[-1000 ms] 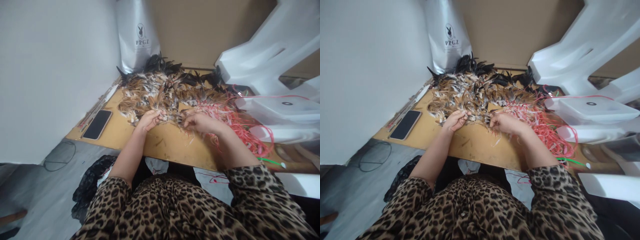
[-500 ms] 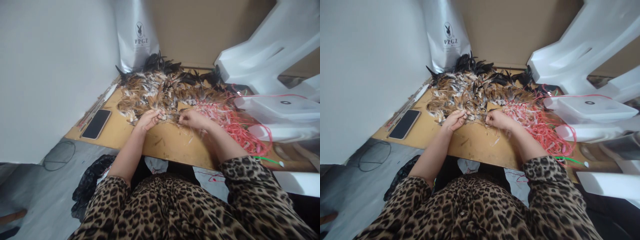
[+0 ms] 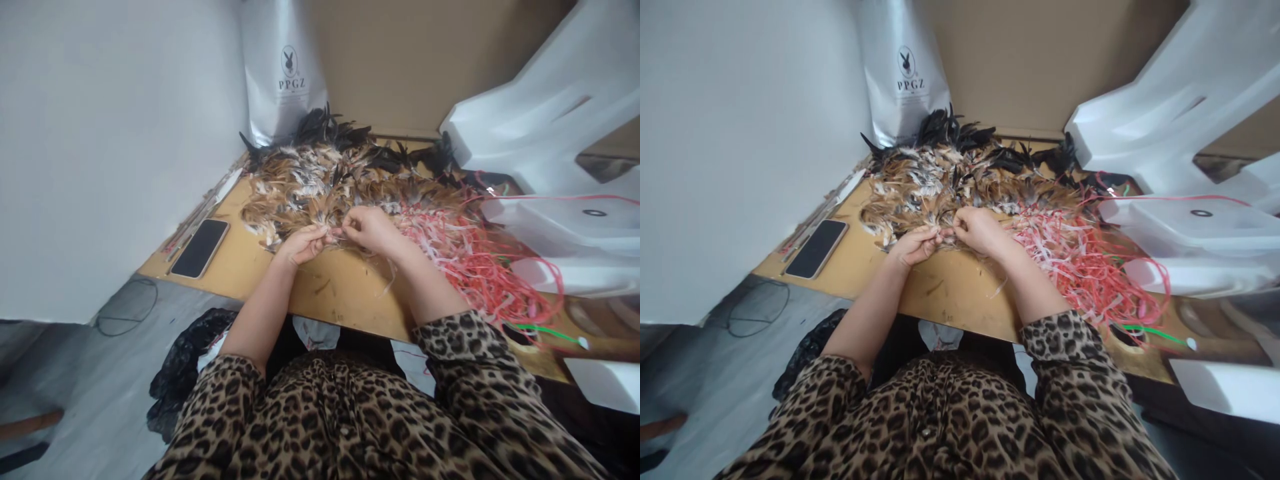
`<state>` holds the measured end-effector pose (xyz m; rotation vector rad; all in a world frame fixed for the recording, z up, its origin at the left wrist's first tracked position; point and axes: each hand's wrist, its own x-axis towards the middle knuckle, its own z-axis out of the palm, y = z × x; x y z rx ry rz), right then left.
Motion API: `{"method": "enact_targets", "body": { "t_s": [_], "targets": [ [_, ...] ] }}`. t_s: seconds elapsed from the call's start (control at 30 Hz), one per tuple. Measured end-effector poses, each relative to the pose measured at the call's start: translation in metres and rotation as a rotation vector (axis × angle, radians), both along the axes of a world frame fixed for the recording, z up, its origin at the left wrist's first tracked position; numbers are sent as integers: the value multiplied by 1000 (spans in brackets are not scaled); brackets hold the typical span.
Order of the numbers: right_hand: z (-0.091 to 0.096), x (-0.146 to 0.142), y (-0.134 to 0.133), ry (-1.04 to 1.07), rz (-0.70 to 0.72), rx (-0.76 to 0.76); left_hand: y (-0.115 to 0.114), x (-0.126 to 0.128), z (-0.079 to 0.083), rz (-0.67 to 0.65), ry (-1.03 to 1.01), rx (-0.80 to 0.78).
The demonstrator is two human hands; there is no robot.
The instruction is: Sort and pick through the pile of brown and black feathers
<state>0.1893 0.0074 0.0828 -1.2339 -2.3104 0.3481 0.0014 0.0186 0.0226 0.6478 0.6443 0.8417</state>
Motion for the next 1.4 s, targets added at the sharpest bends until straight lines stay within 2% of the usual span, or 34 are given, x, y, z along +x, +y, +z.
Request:
{"method": "enact_targets", "body": {
  "t_s": [0.1, 0.2, 0.3, 0.37, 0.47, 0.6, 0.67, 0.73, 0.87, 1.03, 1.13, 1.4],
  "targets": [
    [1, -2, 0, -164, -65, 122, 0, -2, 2, -35, -19, 6],
    [2, -3, -1, -267, -109, 175, -2, -3, 4, -47, -31, -1],
    [1, -6, -2, -285, -80, 173, -3, -1, 5, -32, -29, -16],
    [-1, -8, -2, -222, -47, 137, -3, 1, 5, -7, -12, -36],
    [-3, -6, 1, -10, -24, 8, -3, 2, 4, 31, -24, -59],
    [-5, 2, 5, 305, -35, -322, 0, -1, 1, 34, -78, -37],
    [-6, 5, 7, 390, -14, -458, 2, -2, -1, 31, -77, -28],
    [-8, 8, 10, 419, 7, -514, 2, -2, -1, 43, -53, -29],
    [-11, 12, 13, 355, 16, -428, 3, -1, -2, 72, 8, -9],
    [-5, 13, 12, 12, -23, -157, 3, 0, -3, 82, 60, 15],
    [0, 13, 11, -113, -11, -41, 4, 0, -5, 82, 79, 20],
    [6, 10, 7, -67, 13, -10, 2, 3, -7, 138, 235, 125]
  ]
}}
